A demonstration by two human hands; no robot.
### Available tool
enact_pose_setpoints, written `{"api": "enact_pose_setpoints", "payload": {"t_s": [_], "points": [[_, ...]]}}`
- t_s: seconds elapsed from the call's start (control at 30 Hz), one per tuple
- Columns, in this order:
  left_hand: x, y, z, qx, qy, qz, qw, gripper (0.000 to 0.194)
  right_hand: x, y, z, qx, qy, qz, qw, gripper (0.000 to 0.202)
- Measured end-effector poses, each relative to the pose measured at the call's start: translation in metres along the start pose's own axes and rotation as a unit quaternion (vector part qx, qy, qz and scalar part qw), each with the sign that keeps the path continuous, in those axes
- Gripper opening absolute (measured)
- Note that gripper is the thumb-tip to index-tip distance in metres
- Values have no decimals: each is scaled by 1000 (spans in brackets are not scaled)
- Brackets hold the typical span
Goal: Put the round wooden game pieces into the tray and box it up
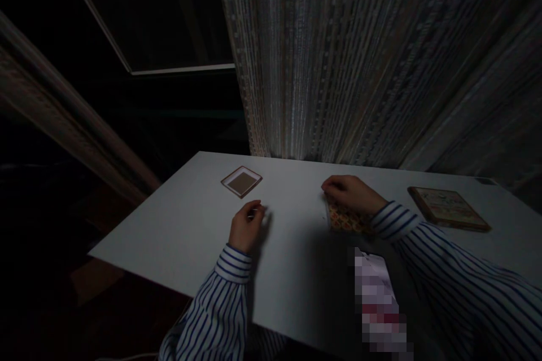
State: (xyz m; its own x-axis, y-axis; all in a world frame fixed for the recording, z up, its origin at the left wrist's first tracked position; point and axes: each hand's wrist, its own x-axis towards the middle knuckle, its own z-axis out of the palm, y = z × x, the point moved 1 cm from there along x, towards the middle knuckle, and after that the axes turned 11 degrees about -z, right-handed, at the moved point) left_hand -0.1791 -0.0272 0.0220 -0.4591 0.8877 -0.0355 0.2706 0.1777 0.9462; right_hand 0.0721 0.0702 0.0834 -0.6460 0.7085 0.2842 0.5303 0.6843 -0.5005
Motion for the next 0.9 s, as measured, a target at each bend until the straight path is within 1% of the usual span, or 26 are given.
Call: {"api": "enact_pose_setpoints", "payload": {"t_s": [0.07,0.2,0.33,0.4,0.53,0.7,0.8,0.9], "points": [[5,-4,-9,-19,20,-20,999,35,15,-2,9,20,-14,-9,1000,24],[18,-14,-24,-55,63,-63,995,36,44,-6,29,41,-52,-1,998,22],[35,-27,-35,-96,81,-103,987,34,71,-14,47,29,-95,-7,995,23],[44,-35,-38,-118,76,-127,982,35,83,-18,56,11,-118,-9,993,24],[62,-44,-41,-125,83,-140,979,35,108,-25,75,-5,-123,-10,992,26],[79,-42,-41,-164,89,-166,968,32,136,-26,100,-18,-114,3,993,31],[86,-40,-40,-176,79,-147,970,28,150,-24,114,-23,-109,25,993,35],[91,-42,-38,-161,71,-105,979,29,160,-20,125,-29,-105,47,993,38]]}}
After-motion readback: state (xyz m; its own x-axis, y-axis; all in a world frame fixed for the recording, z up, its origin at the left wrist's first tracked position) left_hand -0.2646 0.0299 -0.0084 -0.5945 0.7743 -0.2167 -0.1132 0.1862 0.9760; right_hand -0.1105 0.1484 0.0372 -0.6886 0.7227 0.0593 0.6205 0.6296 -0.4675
